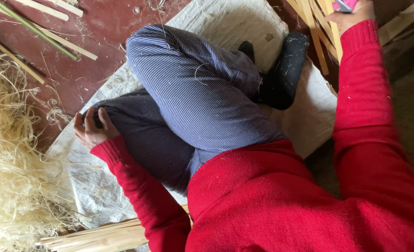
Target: Scraping and cleaning thin wooden strips using a small knife
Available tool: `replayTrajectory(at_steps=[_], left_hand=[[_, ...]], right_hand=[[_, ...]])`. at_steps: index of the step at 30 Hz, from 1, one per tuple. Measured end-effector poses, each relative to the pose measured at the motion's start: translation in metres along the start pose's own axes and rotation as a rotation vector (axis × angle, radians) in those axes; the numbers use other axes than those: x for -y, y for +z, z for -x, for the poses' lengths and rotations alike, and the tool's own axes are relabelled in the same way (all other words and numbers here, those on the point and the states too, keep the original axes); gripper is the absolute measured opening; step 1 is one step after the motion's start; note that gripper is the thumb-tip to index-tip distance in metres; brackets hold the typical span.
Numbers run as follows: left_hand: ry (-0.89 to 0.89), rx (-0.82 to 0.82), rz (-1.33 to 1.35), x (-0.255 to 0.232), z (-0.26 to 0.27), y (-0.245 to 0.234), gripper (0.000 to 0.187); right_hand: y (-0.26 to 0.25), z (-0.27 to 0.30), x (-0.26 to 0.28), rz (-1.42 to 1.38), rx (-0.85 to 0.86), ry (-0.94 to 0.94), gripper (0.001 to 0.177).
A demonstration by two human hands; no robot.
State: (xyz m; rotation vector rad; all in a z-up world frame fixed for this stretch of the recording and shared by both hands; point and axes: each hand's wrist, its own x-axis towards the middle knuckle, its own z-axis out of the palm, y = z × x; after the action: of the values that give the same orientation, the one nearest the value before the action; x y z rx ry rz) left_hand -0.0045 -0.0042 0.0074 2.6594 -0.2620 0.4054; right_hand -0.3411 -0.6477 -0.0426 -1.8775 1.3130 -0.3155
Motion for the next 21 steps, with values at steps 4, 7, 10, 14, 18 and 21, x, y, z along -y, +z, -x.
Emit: replayTrajectory(at_steps=[4, 7, 10, 14, 18, 21], left_hand=[[0.034, -0.021, -0.023, 0.006, 0.001, 0.004, 0.025], [0.077, -0.026, -0.083, 0.009, 0.001, 0.007, 0.028], [0.080, 0.040, -0.179, 0.008, 0.004, 0.007, 0.033], [-0.075, 0.283, -0.259, -0.007, 0.002, -0.002, 0.050], [-0.147, 0.214, -0.176, -0.012, 0.012, -0.004, 0.048], [-0.131, 0.179, -0.137, -0.015, 0.012, -0.008, 0.049]], right_hand=[[-0.007, 0.018, 0.037, 0.116, 0.110, 0.234, 0.029], [-0.011, 0.026, 0.061, 0.153, 0.174, 0.227, 0.024], [-0.007, 0.046, 0.106, 0.101, 0.253, 0.164, 0.021], [0.018, 0.063, 0.151, -0.196, 0.545, -0.005, 0.021], [0.055, 0.109, 0.234, -0.009, 0.676, -0.170, 0.025], [0.094, 0.140, 0.277, -0.350, 0.905, 0.010, 0.022]])
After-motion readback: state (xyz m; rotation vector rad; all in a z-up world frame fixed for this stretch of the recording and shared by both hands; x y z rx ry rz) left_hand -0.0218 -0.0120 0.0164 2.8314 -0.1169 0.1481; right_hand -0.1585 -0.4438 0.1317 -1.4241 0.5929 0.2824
